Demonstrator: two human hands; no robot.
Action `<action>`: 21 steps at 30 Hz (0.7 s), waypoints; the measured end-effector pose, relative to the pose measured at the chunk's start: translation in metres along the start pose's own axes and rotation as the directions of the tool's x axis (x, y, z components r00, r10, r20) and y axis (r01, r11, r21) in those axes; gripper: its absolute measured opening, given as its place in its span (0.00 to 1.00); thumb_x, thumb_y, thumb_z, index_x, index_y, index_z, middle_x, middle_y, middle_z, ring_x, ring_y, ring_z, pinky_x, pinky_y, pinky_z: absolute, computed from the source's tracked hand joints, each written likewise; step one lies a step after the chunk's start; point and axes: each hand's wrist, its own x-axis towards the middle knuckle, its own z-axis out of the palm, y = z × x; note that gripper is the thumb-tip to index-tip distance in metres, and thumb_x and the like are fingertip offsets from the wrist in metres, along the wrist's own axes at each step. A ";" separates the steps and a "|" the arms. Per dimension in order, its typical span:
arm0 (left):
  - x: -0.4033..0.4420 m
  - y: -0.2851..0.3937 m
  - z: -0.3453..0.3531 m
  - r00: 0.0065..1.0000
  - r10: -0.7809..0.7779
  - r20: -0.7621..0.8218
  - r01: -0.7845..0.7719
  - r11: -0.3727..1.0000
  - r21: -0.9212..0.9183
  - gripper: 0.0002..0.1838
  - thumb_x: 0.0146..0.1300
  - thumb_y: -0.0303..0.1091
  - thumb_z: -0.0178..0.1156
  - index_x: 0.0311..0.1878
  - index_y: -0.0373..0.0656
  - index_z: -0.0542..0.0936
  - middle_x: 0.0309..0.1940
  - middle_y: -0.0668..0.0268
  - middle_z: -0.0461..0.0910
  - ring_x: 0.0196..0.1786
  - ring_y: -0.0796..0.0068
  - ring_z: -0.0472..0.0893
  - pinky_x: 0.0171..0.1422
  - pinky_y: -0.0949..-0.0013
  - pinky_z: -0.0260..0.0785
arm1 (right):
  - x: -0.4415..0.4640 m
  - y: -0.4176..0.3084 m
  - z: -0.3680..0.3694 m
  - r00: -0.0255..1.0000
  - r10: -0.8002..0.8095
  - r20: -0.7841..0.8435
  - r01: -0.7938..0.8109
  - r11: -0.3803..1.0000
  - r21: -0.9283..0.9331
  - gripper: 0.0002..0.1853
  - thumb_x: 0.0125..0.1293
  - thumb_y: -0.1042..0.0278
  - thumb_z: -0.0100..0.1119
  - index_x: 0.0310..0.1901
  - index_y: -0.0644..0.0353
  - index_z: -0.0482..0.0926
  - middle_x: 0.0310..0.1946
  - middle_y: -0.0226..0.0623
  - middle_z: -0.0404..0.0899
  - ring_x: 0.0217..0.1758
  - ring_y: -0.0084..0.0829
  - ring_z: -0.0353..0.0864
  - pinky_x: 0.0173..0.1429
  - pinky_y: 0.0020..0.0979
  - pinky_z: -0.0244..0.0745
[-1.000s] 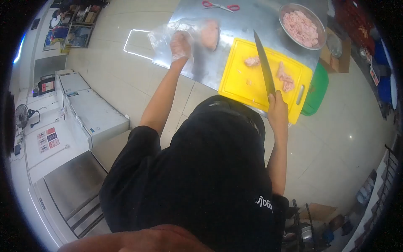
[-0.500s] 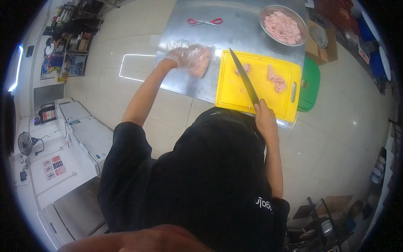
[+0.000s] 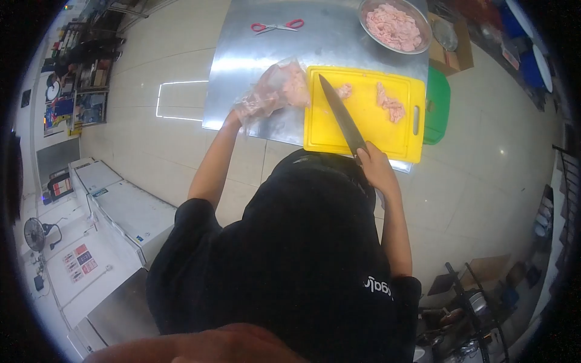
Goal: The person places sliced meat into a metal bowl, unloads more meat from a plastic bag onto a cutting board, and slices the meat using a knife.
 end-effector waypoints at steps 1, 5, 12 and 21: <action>-0.003 0.011 0.009 0.997 0.076 -0.028 -0.074 0.996 0.055 0.67 0.51 0.56 0.80 0.83 0.48 0.43 0.67 0.50 0.74 0.69 0.56 0.76 0.75 0.56 0.69 | -0.004 -0.004 -0.003 0.999 0.037 -0.003 -0.036 0.989 0.142 0.15 0.79 0.60 0.51 0.55 0.64 0.76 0.28 0.45 0.79 0.27 0.39 0.79 0.33 0.37 0.73; 0.013 0.037 0.045 0.937 0.348 -0.030 -0.345 0.935 0.085 0.66 0.52 0.53 0.80 0.83 0.47 0.44 0.68 0.53 0.74 0.68 0.59 0.76 0.75 0.58 0.69 | -0.009 -0.027 -0.004 0.990 0.032 -0.139 0.051 0.830 0.555 0.16 0.79 0.63 0.54 0.61 0.60 0.73 0.23 0.27 0.70 0.17 0.17 0.65 0.21 0.24 0.61; 0.032 0.092 0.134 0.817 0.554 0.163 -0.571 0.817 0.084 0.64 0.51 0.39 0.81 0.83 0.46 0.46 0.73 0.57 0.67 0.70 0.63 0.74 0.77 0.61 0.64 | 0.008 -0.096 -0.050 0.884 -0.083 -0.459 0.434 0.510 0.743 0.23 0.72 0.68 0.64 0.64 0.61 0.71 0.29 0.26 0.74 0.20 0.15 0.68 0.21 0.22 0.62; 0.025 0.098 0.169 0.925 0.283 0.254 -0.252 0.956 -0.147 0.48 0.58 0.36 0.77 0.78 0.42 0.61 0.71 0.61 0.69 0.71 0.67 0.71 0.76 0.63 0.67 | -0.014 -0.117 -0.100 0.841 -0.164 -0.515 0.478 0.672 0.566 0.27 0.61 0.74 0.71 0.61 0.60 0.73 0.36 0.29 0.80 0.23 0.15 0.71 0.23 0.21 0.63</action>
